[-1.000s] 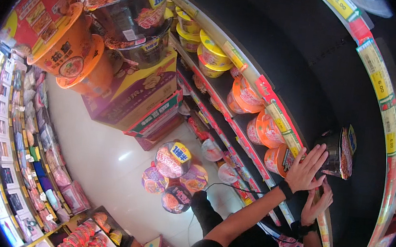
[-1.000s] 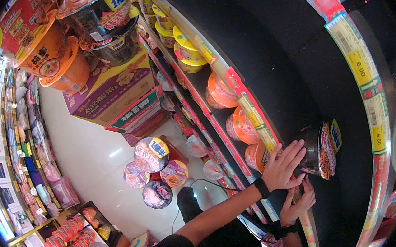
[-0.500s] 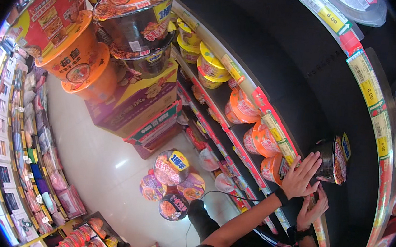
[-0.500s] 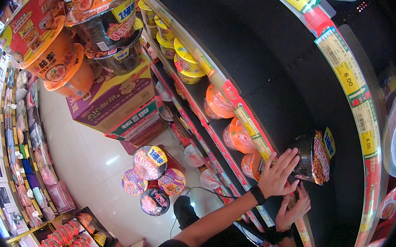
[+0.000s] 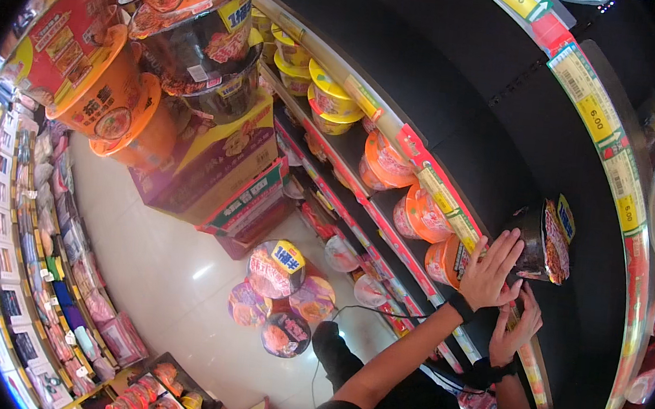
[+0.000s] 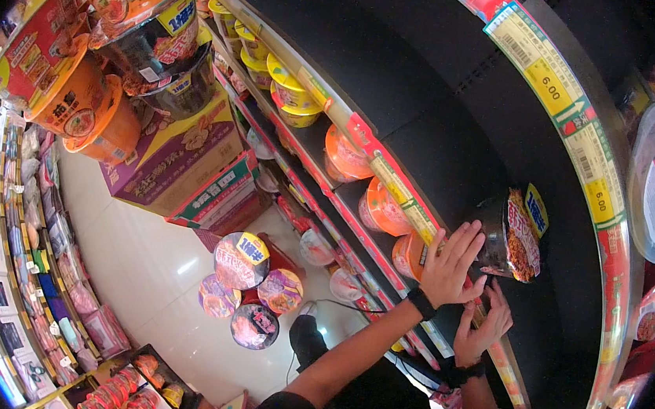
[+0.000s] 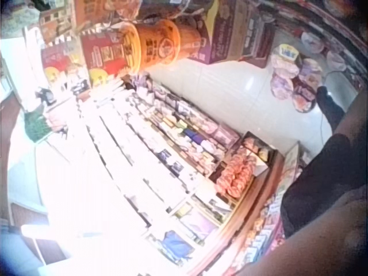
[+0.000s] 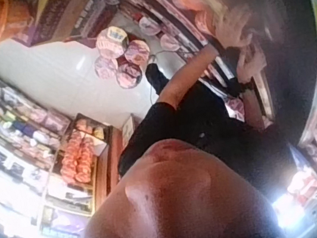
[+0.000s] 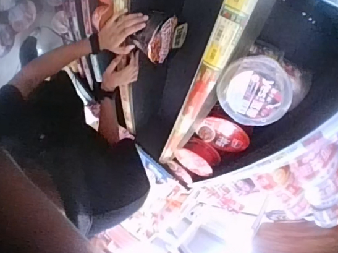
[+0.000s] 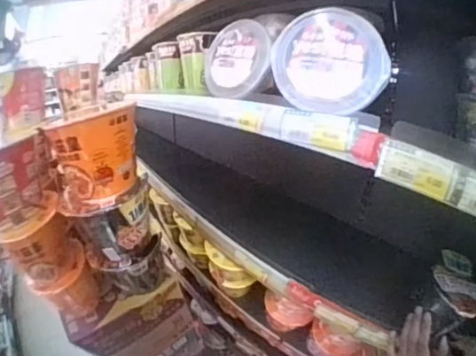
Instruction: Organizing and stocking instant noodle bowls on supermarket shelves.
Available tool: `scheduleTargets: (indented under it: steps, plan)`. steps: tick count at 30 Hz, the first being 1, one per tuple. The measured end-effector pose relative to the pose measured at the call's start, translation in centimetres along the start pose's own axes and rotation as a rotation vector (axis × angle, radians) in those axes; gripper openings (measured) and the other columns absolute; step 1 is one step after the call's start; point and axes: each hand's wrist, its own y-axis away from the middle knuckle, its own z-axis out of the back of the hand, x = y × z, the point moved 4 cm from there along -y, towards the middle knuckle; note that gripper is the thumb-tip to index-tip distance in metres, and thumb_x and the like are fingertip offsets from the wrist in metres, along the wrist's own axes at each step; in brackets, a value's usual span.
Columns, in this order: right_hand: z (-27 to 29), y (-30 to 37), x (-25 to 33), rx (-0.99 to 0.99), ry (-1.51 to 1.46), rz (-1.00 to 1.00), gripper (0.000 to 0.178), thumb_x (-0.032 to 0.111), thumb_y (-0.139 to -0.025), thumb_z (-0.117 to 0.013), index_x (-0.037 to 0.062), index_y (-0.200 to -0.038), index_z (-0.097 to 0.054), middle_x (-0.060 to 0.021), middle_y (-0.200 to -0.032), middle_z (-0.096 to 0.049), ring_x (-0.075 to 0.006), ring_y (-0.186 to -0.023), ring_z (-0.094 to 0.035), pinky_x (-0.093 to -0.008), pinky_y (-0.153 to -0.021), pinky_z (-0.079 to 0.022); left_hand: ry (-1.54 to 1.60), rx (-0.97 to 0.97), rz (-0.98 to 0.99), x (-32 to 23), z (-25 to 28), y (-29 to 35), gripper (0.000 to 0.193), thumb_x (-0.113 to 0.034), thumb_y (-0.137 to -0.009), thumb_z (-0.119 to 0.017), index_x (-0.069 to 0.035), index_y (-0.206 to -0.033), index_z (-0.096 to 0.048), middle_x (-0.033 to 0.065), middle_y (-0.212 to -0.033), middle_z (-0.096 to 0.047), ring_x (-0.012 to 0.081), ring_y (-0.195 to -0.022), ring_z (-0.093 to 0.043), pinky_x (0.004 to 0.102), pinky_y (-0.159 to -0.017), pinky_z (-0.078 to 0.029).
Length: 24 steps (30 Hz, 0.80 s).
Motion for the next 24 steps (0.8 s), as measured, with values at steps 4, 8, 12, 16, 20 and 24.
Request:
scheduleTargets:
  steps: [4,8,12,16,20,24]
  plan:
    - [0.5,0.0,0.2,0.014,-0.016,-0.031,0.04,0.022,-0.093,-0.06,0.0047,-0.128,-0.055,-0.0133,-0.135,-0.058,-0.0307,-0.122,-0.053,-0.0425,-0.102,-0.033,-0.015,0.037,0.017,0.0,-0.3,0.1,0.073,-0.038,-0.086,-0.059,-0.005,-0.147,-0.037,0.0163,-0.153,-0.04,0.0303,-0.14,-0.04,0.0515,-0.118,-0.017]
    - [0.7,-0.3,0.6,-0.008,-0.063,-0.018,0.038,0.021,-0.092,-0.061,0.0068,-0.127,-0.057,-0.0104,-0.134,-0.059,-0.0295,-0.121,-0.054,-0.042,-0.101,-0.033,-0.046,0.046,0.04,0.1,-0.3,-0.2,0.077,-0.038,-0.084,-0.061,-0.004,-0.148,-0.035,0.0169,-0.154,-0.039,0.0322,-0.142,-0.038,0.0532,-0.118,-0.017]
    - [1.1,-0.6,0.4,-0.015,-0.1,-0.031,0.036,0.02,-0.09,-0.064,0.0081,-0.123,-0.059,-0.0085,-0.134,-0.06,-0.0287,-0.118,-0.055,-0.0422,-0.099,-0.034,-0.097,0.034,0.016,-0.2,0.2,-1.0,0.082,-0.036,-0.082,-0.063,-0.003,-0.15,-0.03,0.0206,-0.153,-0.037,0.0348,-0.142,-0.037,0.0554,-0.118,-0.016]
    - [0.4,-0.3,0.0,-0.098,-0.129,-0.01,0.037,0.018,-0.083,-0.067,0.0093,-0.119,-0.061,-0.0043,-0.13,-0.062,-0.0255,-0.113,-0.057,-0.04,-0.096,-0.036,-0.149,0.093,0.006,0.1,0.4,-0.8,0.082,-0.039,-0.085,-0.059,0.0,-0.15,-0.026,0.0247,-0.154,-0.033,0.0388,-0.142,-0.034,0.0572,-0.116,-0.015]
    - [1.1,-0.2,-0.1,-0.159,-0.175,-0.043,0.037,0.018,-0.08,-0.068,0.01,-0.116,-0.062,-0.0036,-0.127,-0.064,-0.0245,-0.111,-0.059,-0.0398,-0.095,-0.037,-0.19,0.118,-0.013,-0.7,0.6,-0.9,0.081,-0.04,-0.088,-0.055,0.003,-0.15,-0.025,0.026,-0.153,-0.033,0.0404,-0.142,-0.032,0.0575,-0.117,-0.014]
    - [1.0,0.2,-0.6,-0.178,-0.217,-0.085,0.035,0.019,-0.081,-0.068,0.0103,-0.114,-0.063,-0.0031,-0.126,-0.064,-0.0226,-0.112,-0.059,-0.04,-0.095,-0.038,-0.209,0.137,-0.037,-1.5,0.8,-1.3,0.083,-0.039,-0.088,-0.058,0.004,-0.15,-0.023,0.0264,-0.154,-0.031,0.0413,-0.143,-0.031,0.0571,-0.118,-0.013]
